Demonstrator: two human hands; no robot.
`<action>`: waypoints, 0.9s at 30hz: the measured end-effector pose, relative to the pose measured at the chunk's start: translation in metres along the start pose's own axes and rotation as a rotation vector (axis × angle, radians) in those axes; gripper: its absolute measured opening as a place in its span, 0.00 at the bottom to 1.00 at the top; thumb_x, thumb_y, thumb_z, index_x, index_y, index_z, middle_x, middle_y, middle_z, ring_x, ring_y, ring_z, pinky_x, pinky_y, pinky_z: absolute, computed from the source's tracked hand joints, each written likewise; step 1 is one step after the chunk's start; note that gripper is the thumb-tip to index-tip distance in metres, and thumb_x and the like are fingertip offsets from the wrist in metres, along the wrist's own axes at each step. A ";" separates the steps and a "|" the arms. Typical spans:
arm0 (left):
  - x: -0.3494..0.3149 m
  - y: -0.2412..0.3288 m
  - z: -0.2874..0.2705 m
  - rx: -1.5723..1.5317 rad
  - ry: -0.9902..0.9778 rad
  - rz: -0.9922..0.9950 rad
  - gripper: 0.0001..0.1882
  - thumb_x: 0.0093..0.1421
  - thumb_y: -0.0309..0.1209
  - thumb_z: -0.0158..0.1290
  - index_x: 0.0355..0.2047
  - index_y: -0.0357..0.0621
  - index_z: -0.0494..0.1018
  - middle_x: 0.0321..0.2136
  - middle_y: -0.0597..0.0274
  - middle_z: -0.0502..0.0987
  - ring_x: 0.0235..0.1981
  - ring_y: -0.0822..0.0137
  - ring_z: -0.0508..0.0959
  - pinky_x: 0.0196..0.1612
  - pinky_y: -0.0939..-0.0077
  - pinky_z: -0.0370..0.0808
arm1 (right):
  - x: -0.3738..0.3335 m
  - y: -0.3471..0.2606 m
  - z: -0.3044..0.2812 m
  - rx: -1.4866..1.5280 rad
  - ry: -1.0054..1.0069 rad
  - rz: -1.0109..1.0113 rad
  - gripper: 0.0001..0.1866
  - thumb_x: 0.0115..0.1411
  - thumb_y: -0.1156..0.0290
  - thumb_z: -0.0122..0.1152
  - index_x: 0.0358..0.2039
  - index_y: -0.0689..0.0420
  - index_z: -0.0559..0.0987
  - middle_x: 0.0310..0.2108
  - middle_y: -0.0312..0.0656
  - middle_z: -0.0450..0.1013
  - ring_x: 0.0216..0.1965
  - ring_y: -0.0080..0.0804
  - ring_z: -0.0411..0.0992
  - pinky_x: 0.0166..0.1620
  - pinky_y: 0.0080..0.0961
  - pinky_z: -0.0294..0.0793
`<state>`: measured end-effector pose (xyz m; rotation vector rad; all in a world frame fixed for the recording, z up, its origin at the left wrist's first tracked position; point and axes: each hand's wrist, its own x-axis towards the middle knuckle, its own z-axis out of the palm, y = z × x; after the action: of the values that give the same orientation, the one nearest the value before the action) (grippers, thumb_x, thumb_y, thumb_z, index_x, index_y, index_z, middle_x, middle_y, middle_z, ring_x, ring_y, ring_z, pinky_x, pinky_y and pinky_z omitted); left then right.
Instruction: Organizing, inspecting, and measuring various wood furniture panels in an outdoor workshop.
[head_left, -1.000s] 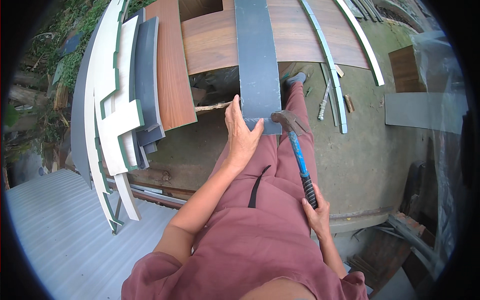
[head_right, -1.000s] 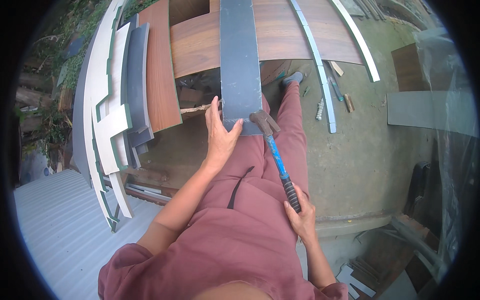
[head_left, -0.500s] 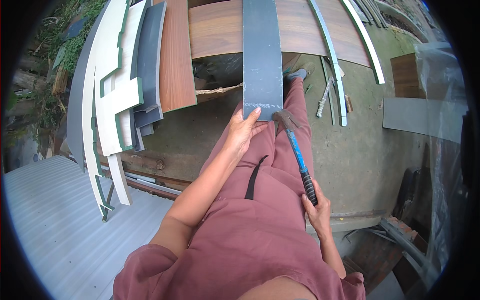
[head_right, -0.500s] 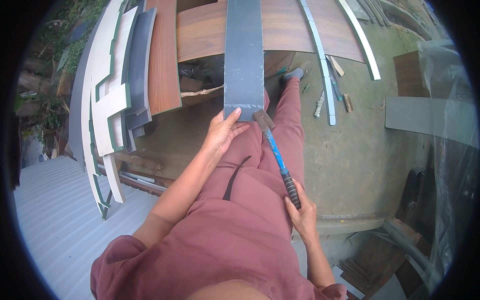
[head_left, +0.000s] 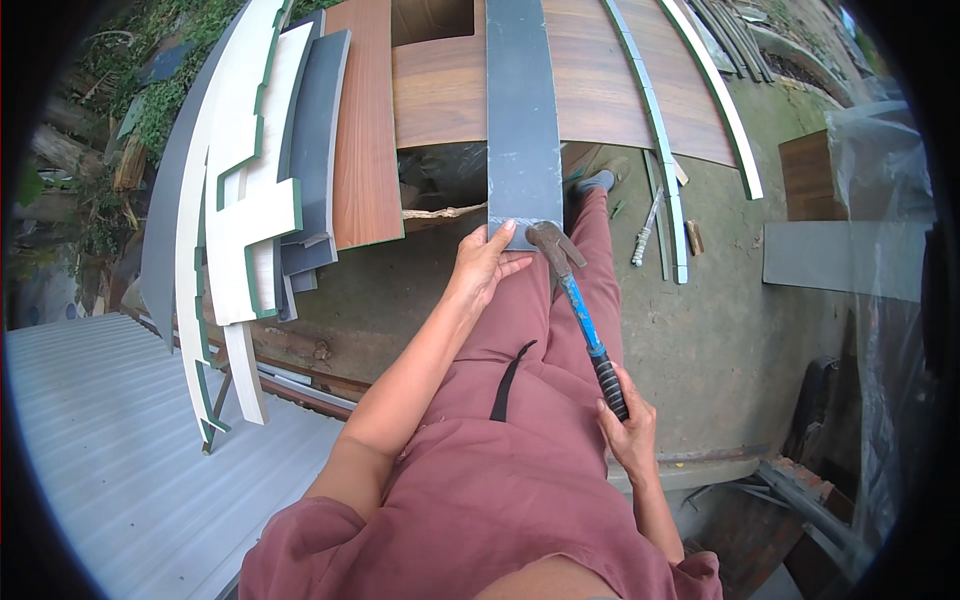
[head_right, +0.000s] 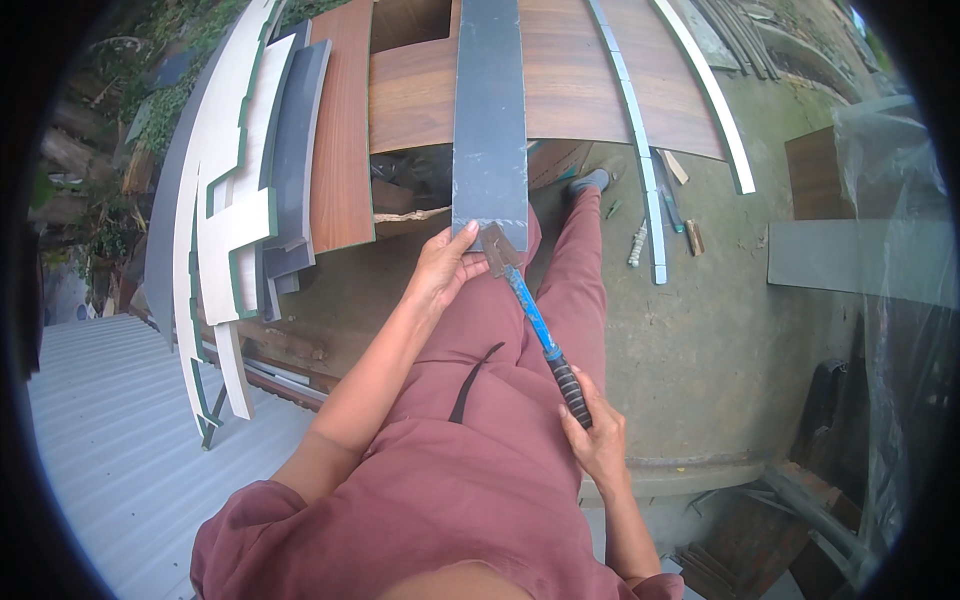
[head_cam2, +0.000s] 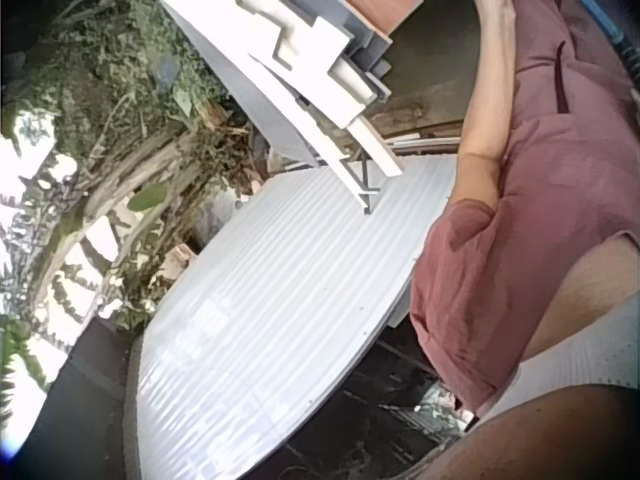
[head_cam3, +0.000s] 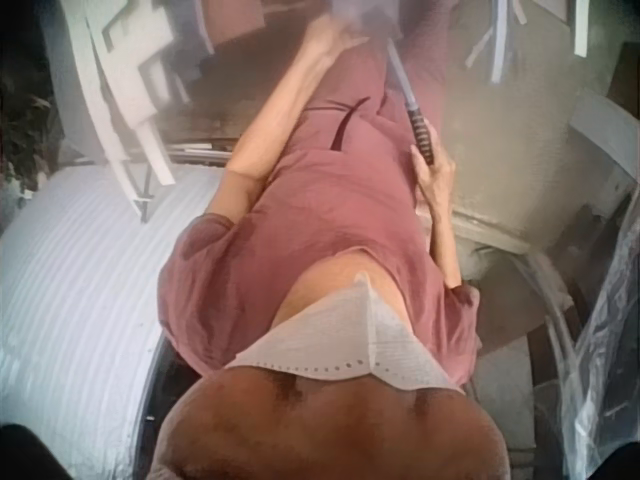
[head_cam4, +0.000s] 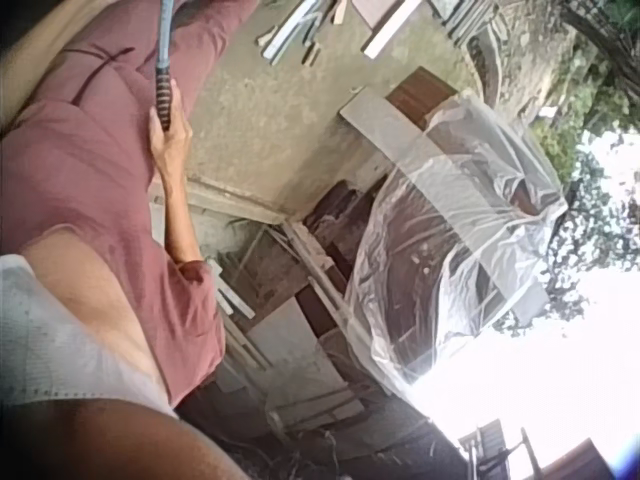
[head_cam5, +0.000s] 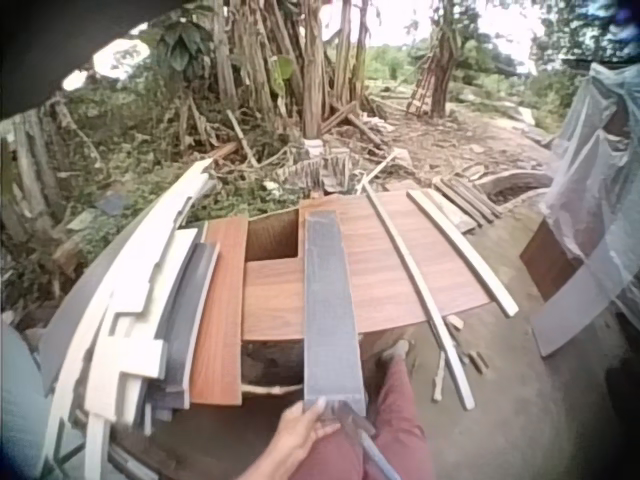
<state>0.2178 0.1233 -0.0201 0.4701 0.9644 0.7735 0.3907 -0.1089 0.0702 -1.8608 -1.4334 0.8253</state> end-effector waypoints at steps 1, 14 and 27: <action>0.007 0.005 -0.001 -0.002 -0.002 0.009 0.20 0.63 0.38 0.51 0.47 0.36 0.65 0.40 0.53 0.75 0.38 0.59 0.78 0.44 0.63 0.76 | 0.004 -0.006 -0.001 0.054 -0.006 0.085 0.28 0.52 0.77 0.62 0.55 0.64 0.68 0.42 0.48 0.76 0.41 0.30 0.75 0.45 0.23 0.71; 0.016 0.060 0.024 -0.438 0.036 -0.133 0.23 0.64 0.30 0.46 0.55 0.30 0.56 0.56 0.34 0.57 0.60 0.42 0.60 0.63 0.51 0.58 | 0.049 -0.007 0.001 0.139 0.164 0.158 0.27 0.54 0.77 0.60 0.56 0.63 0.68 0.42 0.45 0.75 0.37 0.24 0.73 0.41 0.21 0.71; 0.095 0.100 0.025 -0.765 0.040 -0.126 0.41 0.66 0.41 0.42 0.62 0.24 0.32 0.65 0.34 0.35 0.67 0.45 0.39 0.68 0.55 0.42 | 0.071 -0.012 0.008 0.139 0.181 0.107 0.27 0.55 0.77 0.59 0.56 0.64 0.67 0.28 0.31 0.67 0.26 0.16 0.61 0.32 0.12 0.63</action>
<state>0.2348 0.2602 0.0068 -0.2696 0.6573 0.9671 0.3921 -0.0368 0.0686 -1.8665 -1.1460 0.7659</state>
